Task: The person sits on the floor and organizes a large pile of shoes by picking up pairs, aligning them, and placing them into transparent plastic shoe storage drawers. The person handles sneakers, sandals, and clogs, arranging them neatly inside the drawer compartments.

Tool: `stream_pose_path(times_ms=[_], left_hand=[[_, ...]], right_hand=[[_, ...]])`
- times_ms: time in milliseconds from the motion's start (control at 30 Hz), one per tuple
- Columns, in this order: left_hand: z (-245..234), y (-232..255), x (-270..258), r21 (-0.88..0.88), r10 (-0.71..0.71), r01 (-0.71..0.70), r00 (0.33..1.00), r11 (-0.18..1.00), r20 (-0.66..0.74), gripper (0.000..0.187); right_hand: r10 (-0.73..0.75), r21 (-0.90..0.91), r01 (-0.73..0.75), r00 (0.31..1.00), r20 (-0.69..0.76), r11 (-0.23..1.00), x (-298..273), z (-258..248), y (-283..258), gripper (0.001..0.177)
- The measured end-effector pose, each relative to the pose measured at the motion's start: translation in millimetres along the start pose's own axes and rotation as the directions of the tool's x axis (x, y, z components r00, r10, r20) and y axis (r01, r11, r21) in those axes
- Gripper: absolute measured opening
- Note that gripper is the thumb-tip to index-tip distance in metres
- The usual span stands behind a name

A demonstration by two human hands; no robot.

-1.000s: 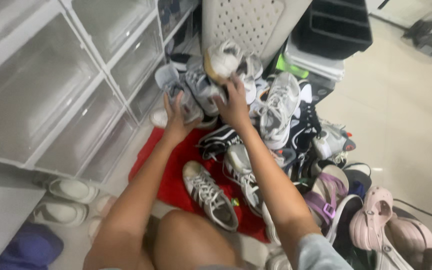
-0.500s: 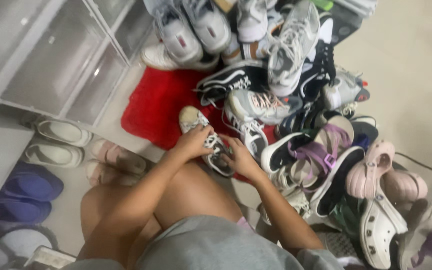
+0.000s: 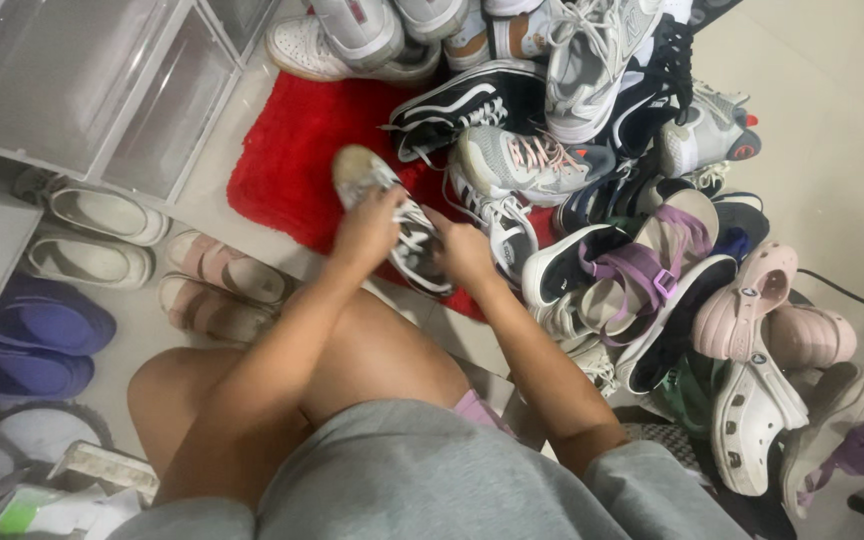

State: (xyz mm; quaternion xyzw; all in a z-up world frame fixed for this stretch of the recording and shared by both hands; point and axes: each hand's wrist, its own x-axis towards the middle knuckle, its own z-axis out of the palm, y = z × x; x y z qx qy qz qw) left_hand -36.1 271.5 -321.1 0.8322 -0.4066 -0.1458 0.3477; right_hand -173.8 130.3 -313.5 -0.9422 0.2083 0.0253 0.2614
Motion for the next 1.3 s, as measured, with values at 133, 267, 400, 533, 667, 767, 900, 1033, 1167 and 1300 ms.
stream_pose_path(times_ms=[133,267,400,533,667,767,900,1033,1167,1300], left_hand=[[-41.1,-18.4,1.1,0.096,-0.050,0.053,0.998,0.994,-0.039,0.036],[-66.5,-42.6,-0.4,0.103,-0.062,0.069,0.996,0.992,-0.066,0.040],[-65.4,-42.1,-7.5,0.190,0.064,-0.013,0.961,0.982,-0.268,0.046],[-44.4,-12.9,-12.9,0.525,0.253,-0.046,0.909,0.850,-0.330,0.040],[-11.1,8.6,-25.3,0.195,0.148,-0.144,0.989,0.970,-0.009,0.032],[14.4,1.4,-36.6,0.175,0.023,-0.047,0.991,0.983,0.134,0.051],[41.3,-21.1,-44.3,0.156,0.015,-0.044,0.983,0.987,0.183,0.053],[46.4,-36.0,-48.3,0.086,0.021,-0.042,0.973,0.995,0.230,0.050],[34.4,-33.3,-49.2,0.077,0.041,-0.059,0.976,0.995,0.215,0.047],[12.6,-20.8,-47.8,0.052,-0.003,-0.009,0.972,0.999,0.233,0.045]], right_hand=[[-0.097,0.268,0.083,0.995,0.037,0.960,20.5,-8.5,-20.8,0.054],[-0.125,0.224,0.122,0.992,-0.003,0.967,31.6,-13.7,-4.0,0.039],[0.128,-0.030,-0.130,0.991,-0.041,0.991,13.5,-9.8,40.1,0.032],[0.048,-0.267,-0.153,0.932,-0.360,0.951,-21.3,21.4,64.4,0.041],[0.320,-0.291,-0.394,0.908,-0.271,0.872,-31.9,46.8,69.7,0.037],[0.366,-0.361,-0.417,0.908,-0.202,0.834,-34.4,58.5,70.8,0.033],[0.368,-0.451,-0.365,0.926,-0.084,0.815,-32.8,64.7,83.2,0.045],[0.374,-0.413,-0.355,0.927,-0.036,0.839,-38.8,73.4,89.7,0.048],[0.389,-0.419,-0.331,0.919,0.059,0.846,-36.0,55.0,85.2,0.038],[0.355,-0.331,-0.313,0.932,0.072,0.890,-30.7,17.0,46.7,0.029]])
